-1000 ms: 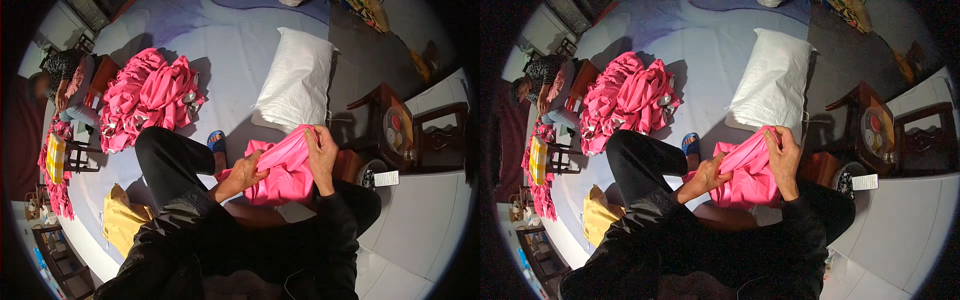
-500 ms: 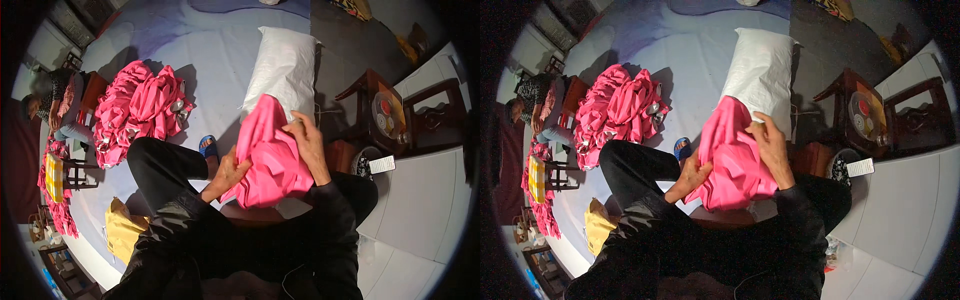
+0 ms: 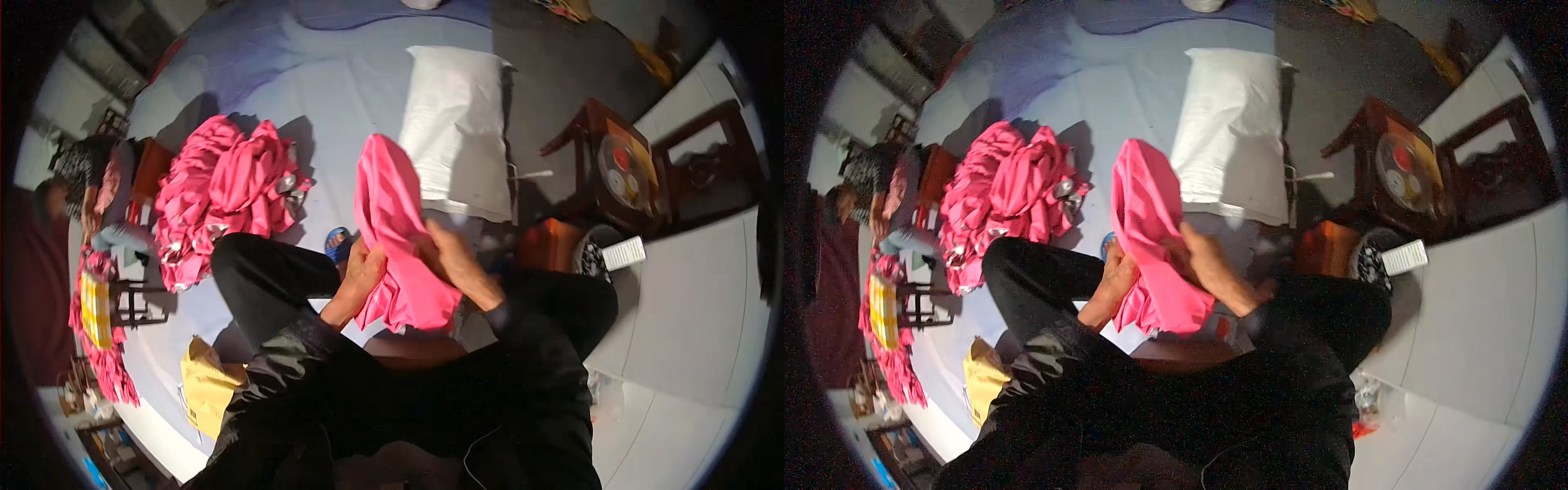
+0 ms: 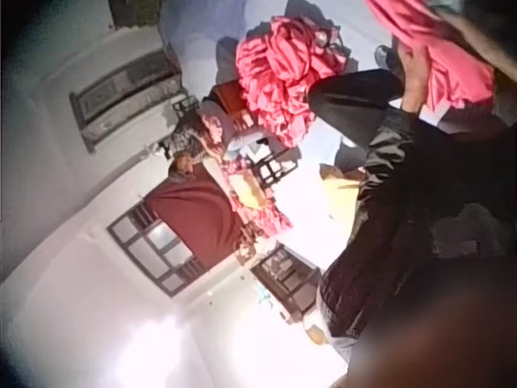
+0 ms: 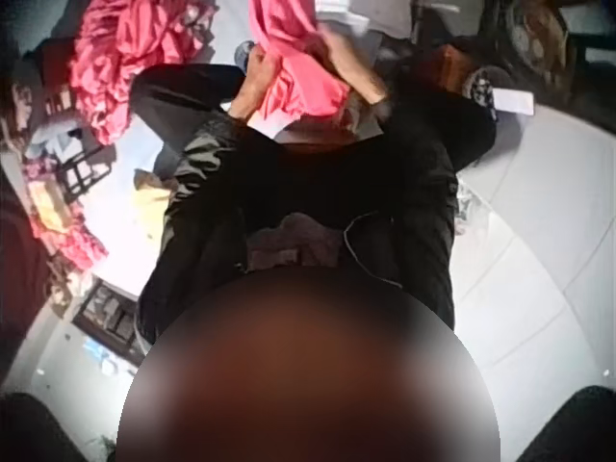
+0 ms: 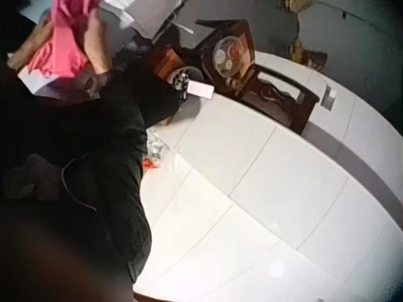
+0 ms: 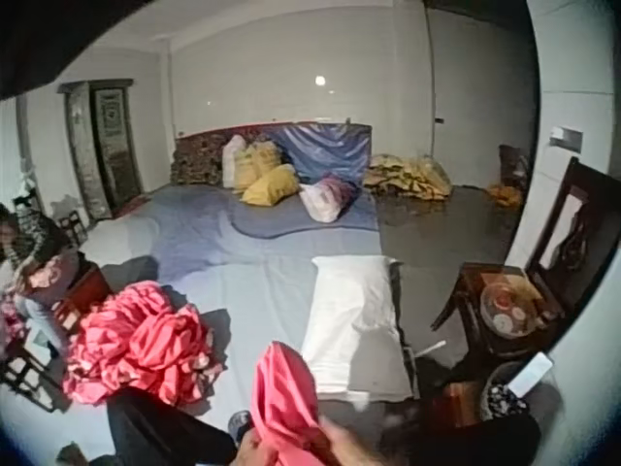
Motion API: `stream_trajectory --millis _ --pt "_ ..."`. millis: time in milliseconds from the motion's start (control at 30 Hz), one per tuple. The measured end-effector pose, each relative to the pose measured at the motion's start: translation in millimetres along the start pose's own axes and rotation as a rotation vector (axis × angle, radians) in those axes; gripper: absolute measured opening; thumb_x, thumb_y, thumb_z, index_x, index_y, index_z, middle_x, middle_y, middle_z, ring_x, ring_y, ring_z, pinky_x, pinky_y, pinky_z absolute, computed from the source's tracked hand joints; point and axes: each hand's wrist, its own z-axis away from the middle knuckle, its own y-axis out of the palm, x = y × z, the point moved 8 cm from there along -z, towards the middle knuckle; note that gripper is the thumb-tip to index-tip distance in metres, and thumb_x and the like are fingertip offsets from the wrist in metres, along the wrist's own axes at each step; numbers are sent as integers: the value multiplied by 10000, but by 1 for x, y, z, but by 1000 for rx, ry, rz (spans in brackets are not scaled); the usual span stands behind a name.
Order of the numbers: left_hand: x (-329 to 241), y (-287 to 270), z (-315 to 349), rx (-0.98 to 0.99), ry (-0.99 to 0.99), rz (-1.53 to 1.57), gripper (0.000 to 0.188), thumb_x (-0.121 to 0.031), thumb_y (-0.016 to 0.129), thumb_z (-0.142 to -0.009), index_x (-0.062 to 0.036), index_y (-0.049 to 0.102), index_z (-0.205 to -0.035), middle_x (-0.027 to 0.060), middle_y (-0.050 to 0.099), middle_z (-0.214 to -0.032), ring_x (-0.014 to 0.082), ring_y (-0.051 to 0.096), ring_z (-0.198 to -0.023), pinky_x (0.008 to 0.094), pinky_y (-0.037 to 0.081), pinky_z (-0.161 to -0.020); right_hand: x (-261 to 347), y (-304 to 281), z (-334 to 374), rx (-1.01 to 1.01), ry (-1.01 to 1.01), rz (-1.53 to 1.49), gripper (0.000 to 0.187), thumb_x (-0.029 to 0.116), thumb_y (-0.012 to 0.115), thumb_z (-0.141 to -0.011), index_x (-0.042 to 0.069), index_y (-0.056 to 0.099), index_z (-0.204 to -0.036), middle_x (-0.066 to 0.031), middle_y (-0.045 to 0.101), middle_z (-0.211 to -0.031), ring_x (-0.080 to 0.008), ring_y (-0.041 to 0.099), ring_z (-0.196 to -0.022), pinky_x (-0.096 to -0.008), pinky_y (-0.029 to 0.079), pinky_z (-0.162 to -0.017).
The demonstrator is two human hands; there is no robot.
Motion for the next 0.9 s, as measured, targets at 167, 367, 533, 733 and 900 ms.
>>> stream_trajectory --millis 167,367,533,733,900 --pt "-85 -50 -33 -174 480 -201 314 -169 517 -970 35 602 -1192 64 675 -1116 156 600 -1009 306 480 -902 145 -23 84 -578 -718 601 273 178 523 -1031 -9 611 -1210 -145 711 -1061 -198 684 -982 -325 531 -861" --pt "-245 -178 -37 -610 933 -620 439 -124 582 -915 20 500 -1322 119 683 -1078 244 640 -992 352 496 -882 133 -35 72 -437 -650 307 301 147 478 -1042 0 546 -1295 -183 692 -1093 -247 683 -1007 -356 556 -889" --pt "-199 -295 -16 -922 532 -1086 528 -235 645 -873 -14 460 -1315 249 658 -840 434 646 -745 471 501 -628 122 -25 72 -344 -542 352 312 156 477 -1042 -3 529 -1305 -180 691 -1068 -233 682 -949 -355 558 -856" --pt "49 -388 103 -711 58 -1560 472 -286 608 -908 -26 460 -1273 197 619 -684 375 608 -564 504 426 -460 115 4 57 -267 -483 340 330 186 490 -1040 -1 528 -1308 -182 689 -1058 -226 688 -901 -348 569 -804" --pt "150 -342 164 -472 -236 -1368 301 -230 518 -944 -32 507 -1171 244 648 -761 432 638 -659 539 479 -580 100 -15 51 -254 -414 320 325 152 458 -1043 -1 517 -1324 -215 682 -1086 -262 699 -925 -373 592 -793"
